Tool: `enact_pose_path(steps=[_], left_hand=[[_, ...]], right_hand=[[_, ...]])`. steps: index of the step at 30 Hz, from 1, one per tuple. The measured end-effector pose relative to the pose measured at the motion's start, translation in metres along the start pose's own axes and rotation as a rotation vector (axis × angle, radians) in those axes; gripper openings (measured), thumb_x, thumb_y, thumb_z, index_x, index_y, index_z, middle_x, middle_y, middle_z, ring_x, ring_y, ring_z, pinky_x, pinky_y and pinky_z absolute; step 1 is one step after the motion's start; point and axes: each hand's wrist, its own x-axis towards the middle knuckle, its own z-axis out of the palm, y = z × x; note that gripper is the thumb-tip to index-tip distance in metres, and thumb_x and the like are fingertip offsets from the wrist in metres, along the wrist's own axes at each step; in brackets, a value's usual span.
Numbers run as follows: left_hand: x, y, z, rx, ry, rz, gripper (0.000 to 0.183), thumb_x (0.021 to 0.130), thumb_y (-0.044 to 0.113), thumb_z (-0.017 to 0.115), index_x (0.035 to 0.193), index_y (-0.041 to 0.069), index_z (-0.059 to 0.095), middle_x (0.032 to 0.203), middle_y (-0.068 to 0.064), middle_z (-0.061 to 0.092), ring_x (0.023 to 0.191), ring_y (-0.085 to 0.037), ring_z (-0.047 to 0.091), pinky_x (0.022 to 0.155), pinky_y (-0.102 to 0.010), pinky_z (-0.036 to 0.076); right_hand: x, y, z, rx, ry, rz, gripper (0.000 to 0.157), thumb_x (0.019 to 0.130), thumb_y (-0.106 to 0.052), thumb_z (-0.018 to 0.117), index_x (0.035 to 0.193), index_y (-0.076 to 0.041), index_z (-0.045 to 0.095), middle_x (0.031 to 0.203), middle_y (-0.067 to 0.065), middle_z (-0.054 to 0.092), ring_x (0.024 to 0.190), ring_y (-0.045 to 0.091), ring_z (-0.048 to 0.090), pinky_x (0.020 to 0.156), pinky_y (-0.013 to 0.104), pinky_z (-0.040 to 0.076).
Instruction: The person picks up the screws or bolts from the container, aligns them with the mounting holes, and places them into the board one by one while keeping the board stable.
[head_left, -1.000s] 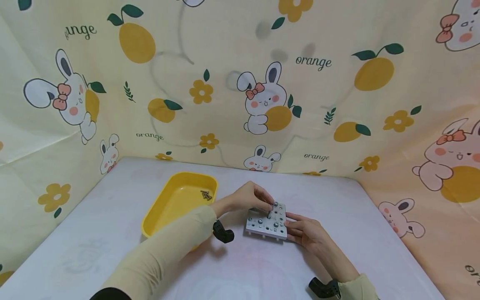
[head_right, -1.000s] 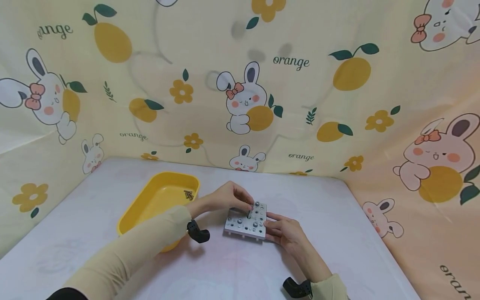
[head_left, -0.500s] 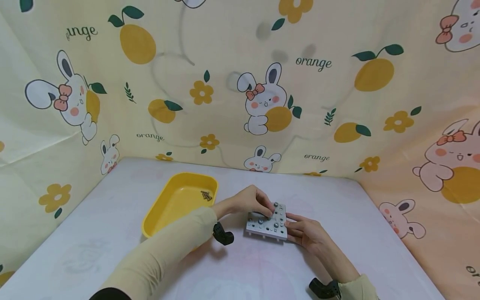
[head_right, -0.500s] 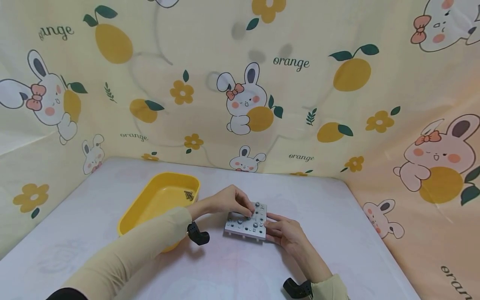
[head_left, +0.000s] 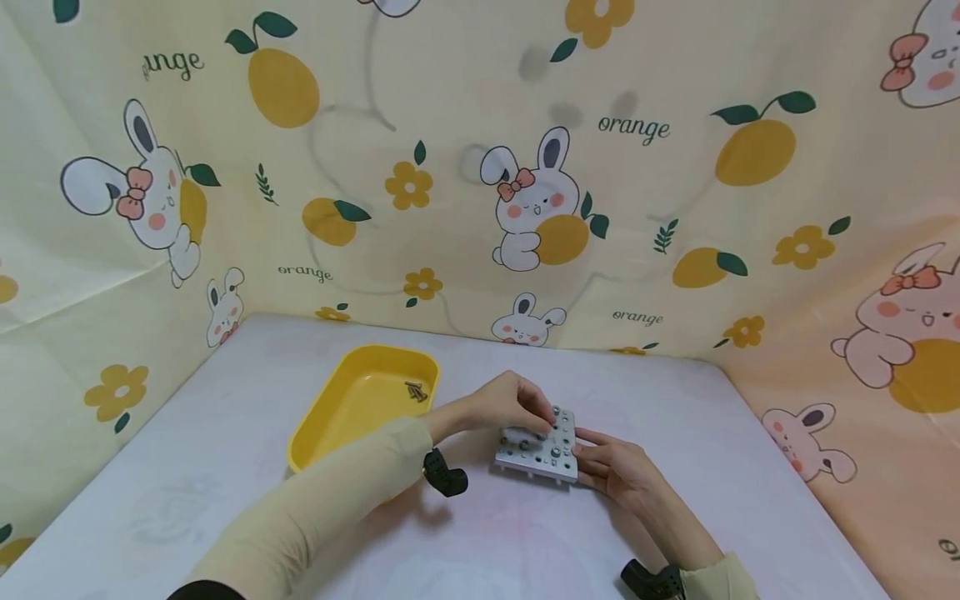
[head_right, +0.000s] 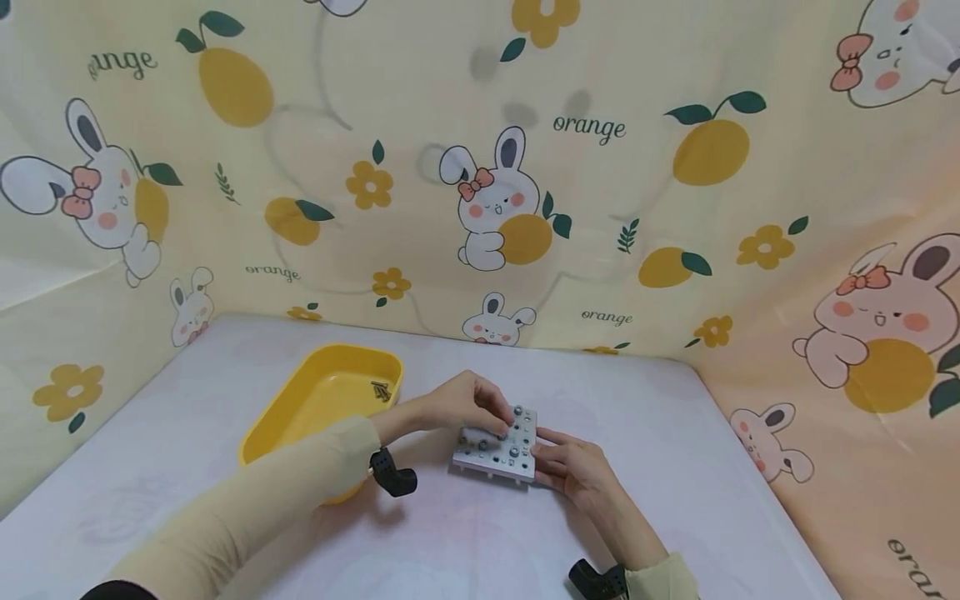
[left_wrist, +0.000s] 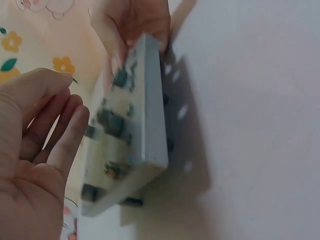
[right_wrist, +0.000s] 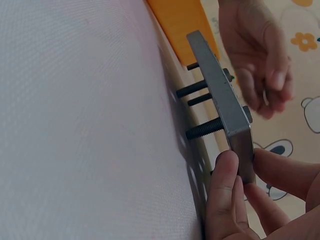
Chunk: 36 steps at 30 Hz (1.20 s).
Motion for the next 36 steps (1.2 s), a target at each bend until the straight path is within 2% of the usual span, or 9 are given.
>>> enact_pose_path(steps=[4,8,13,17,21,26,31,33,36], left_hand=[[-0.009,0.016,-0.004,-0.007,-0.017,0.029,0.014,0.085,0.013,0.079,0.098,0.011,0.076,0.093,0.002,0.073,0.087,-0.013,0.067,0.083,-0.025,0.051],[-0.025,0.039,-0.017,-0.014,-0.022,0.075,0.015,0.087,0.014,0.077,0.102,0.011,0.074,0.098,0.003,0.072,0.092,-0.017,0.067,0.086,-0.029,0.052],[-0.048,0.065,-0.051,-0.007,0.026,0.093,0.018,0.09,0.017,0.074,0.106,0.008,0.072,0.101,-0.004,0.071,0.092,-0.023,0.066,0.084,-0.034,0.054],[-0.063,0.069,-0.087,-0.02,0.076,0.08,0.023,0.093,0.014,0.07,0.112,0.001,0.068,0.106,-0.013,0.068,0.094,-0.027,0.065,0.086,-0.038,0.054],[-0.081,0.06,-0.121,-0.001,0.15,0.053,0.025,0.093,0.013,0.069,0.114,-0.002,0.066,0.109,-0.016,0.067,0.097,-0.028,0.065,0.087,-0.042,0.053],[-0.097,0.033,-0.15,0.025,0.208,-0.031,0.025,0.094,0.011,0.068,0.113,-0.006,0.065,0.108,-0.016,0.068,0.102,-0.032,0.064,0.088,-0.049,0.052],[-0.106,0.002,-0.164,0.049,0.183,-0.176,0.026,0.094,0.01,0.068,0.114,-0.006,0.065,0.114,-0.02,0.066,0.108,-0.036,0.061,0.088,-0.046,0.052],[-0.107,-0.01,-0.166,0.07,0.165,-0.224,0.025,0.094,0.01,0.068,0.115,-0.005,0.065,0.115,-0.019,0.067,0.108,-0.034,0.063,0.087,-0.044,0.053],[-0.107,-0.023,-0.164,0.093,0.137,-0.268,0.024,0.092,0.007,0.069,0.112,-0.005,0.066,0.112,-0.02,0.068,0.105,-0.035,0.064,0.087,-0.047,0.053]], right_hand=[[0.002,0.001,0.0,-0.002,0.011,-0.002,0.057,0.088,0.003,0.068,0.141,0.002,0.048,0.109,0.015,0.069,0.091,0.025,0.069,0.078,0.038,0.056],[0.003,0.001,0.001,0.004,0.012,-0.005,0.058,0.088,0.003,0.068,0.142,0.002,0.048,0.109,0.016,0.069,0.092,0.026,0.069,0.079,0.039,0.056],[0.002,0.0,0.001,0.018,0.016,-0.006,0.062,0.087,0.003,0.07,0.143,0.002,0.046,0.11,0.016,0.069,0.094,0.027,0.069,0.081,0.04,0.056],[0.001,0.0,0.001,0.014,0.016,-0.007,0.062,0.087,0.004,0.07,0.144,0.002,0.045,0.11,0.015,0.069,0.094,0.027,0.069,0.082,0.04,0.055],[0.001,0.001,0.002,0.009,0.009,-0.006,0.06,0.087,0.004,0.068,0.143,0.003,0.045,0.11,0.016,0.069,0.095,0.028,0.069,0.082,0.04,0.055],[0.002,0.003,0.001,0.011,0.008,-0.009,0.06,0.087,0.004,0.069,0.143,0.003,0.046,0.109,0.016,0.069,0.094,0.028,0.069,0.082,0.04,0.056],[0.002,0.002,-0.002,0.014,0.001,-0.018,0.06,0.086,0.003,0.071,0.142,0.004,0.047,0.108,0.017,0.07,0.092,0.028,0.07,0.08,0.038,0.056],[0.002,0.002,-0.002,0.015,0.0,-0.02,0.06,0.086,0.003,0.071,0.141,0.004,0.047,0.108,0.017,0.07,0.092,0.028,0.07,0.08,0.039,0.056],[0.002,0.002,-0.001,0.008,0.003,-0.02,0.058,0.086,0.003,0.071,0.14,0.003,0.049,0.109,0.017,0.069,0.093,0.028,0.069,0.081,0.039,0.056]])
